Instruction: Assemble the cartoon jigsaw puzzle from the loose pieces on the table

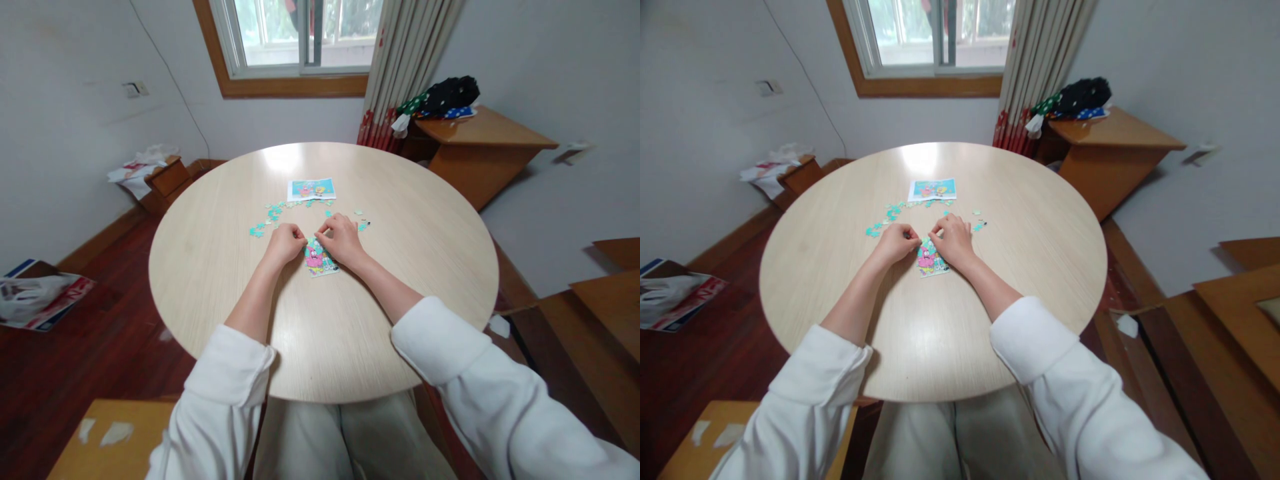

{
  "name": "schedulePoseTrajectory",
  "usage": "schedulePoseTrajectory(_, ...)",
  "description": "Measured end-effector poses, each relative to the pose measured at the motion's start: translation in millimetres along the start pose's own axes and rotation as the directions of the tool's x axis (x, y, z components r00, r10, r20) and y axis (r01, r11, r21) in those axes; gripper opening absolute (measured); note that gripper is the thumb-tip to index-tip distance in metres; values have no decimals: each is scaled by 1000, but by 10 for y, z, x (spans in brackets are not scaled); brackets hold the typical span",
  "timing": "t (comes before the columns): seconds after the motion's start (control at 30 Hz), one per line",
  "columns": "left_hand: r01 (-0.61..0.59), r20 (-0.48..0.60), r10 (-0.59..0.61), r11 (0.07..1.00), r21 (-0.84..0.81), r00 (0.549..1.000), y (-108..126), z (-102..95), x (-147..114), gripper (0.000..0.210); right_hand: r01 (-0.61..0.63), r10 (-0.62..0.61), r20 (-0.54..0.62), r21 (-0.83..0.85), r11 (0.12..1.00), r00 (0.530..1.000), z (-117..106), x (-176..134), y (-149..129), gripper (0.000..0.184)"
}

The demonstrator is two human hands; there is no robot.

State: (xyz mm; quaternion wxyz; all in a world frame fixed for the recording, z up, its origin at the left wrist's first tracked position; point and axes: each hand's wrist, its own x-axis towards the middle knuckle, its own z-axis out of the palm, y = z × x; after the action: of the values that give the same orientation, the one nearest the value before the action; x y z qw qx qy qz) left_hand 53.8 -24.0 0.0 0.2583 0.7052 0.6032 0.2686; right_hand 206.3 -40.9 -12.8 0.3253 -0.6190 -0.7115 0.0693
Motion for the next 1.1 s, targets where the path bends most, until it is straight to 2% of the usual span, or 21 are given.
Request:
schedulePoseTrajectory(0.1, 33, -68, -42, 991, -131, 997, -15, -30, 37, 11, -8, 11, -115, 24, 1000, 993, -59, 39, 84, 9)
schedulePoseTrajectory(0.2, 74, -138, -114, 961, -268, 984, -23, -53, 72, 9, -32, 35, -149, 26, 999, 988, -111, 46, 133, 9)
schedulePoseTrajectory(0.27, 117, -156, -187, 921, -373, 970, -25, -61, 86, 14, -7, 9, -116, 22, 1000, 993, -120, 23, 119, 16)
schedulePoseTrajectory(0.37, 172, -141, -287, 829, -532, 947, -26, -66, 100, 24, 97, -97, -9, 23, 995, 995, -92, -29, 55, 31)
schedulePoseTrajectory(0.47, 158, -134, -313, 751, -642, 940, -31, -71, 107, 30, 167, -168, 114, 16, 986, 979, -55, -61, 6, 32)
schedulePoseTrajectory(0.53, 147, -131, -317, 718, -680, 939, -31, -76, 110, 34, 178, -179, 118, 22, 984, 977, -45, -66, -3, 33)
schedulePoseTrajectory(0.63, 136, -126, -321, 679, -721, 939, -23, -84, 111, 35, 174, -176, 62, 32, 984, 982, -47, -65, -1, 38)
schedulePoseTrajectory(0.8, 114, -121, -336, 603, -789, 934, 6, -93, 93, 29, 163, -163, 128, 10, 987, 978, -71, -63, 0, 33)
schedulePoseTrajectory(0.97, 140, -58, -324, 553, -822, 944, 38, -104, 51, 22, 112, -110, -51, 32, 993, 993, -152, -20, 58, 37)
schedulePoseTrajectory(1.1, 195, 32, -320, 494, -847, 947, 68, -120, 22, 25, 22, -20, -91, 23, 999, 996, -210, 11, 132, 35)
